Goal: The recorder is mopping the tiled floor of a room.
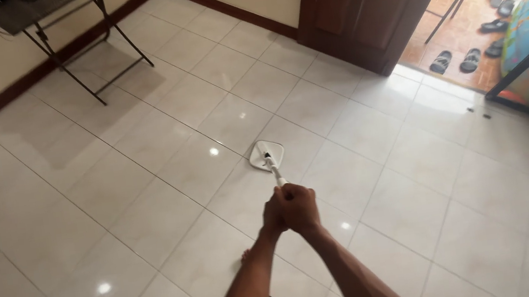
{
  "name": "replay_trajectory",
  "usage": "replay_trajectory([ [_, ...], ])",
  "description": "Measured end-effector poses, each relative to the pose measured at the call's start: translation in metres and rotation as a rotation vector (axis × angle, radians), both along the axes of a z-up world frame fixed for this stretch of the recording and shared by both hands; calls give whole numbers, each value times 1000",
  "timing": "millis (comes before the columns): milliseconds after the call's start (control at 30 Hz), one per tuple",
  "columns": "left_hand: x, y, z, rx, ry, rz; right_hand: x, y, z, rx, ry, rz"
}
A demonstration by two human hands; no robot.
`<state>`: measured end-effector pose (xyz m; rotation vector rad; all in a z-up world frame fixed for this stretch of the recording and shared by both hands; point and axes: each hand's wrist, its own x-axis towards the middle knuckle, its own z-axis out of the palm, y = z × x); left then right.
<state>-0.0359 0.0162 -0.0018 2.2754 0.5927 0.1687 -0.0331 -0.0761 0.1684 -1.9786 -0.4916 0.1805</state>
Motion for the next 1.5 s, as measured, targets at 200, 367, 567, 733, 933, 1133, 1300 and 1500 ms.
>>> replay_trajectory([
  [200, 22, 12, -37, 26, -11, -29, 9, 3, 0, 37, -68, -5],
  [367, 46, 44, -46, -9, -83, -62, 34, 36, -10, 150, -83, -25],
  [567, 78, 113, -62, -37, -317, -197, 86, 98, -70, 88, -178, -12],
  [733, 135, 156, -54, -70, -293, -241, 139, 145, -76, 136, -236, 20],
  [933, 192, 194, -105, -283, -234, -217, 174, 165, -53, 108, -168, 32],
  [1133, 158, 150, -24, -90, 13, -95, 153, 146, -53, 197, -124, -52],
  [1300, 106, 101, 21, 1, 132, -72, 103, 101, -12, 73, 0, -84],
  [1500, 59, 63, 38, 79, 154, -74, 60, 62, 18, 37, 8, -50],
])
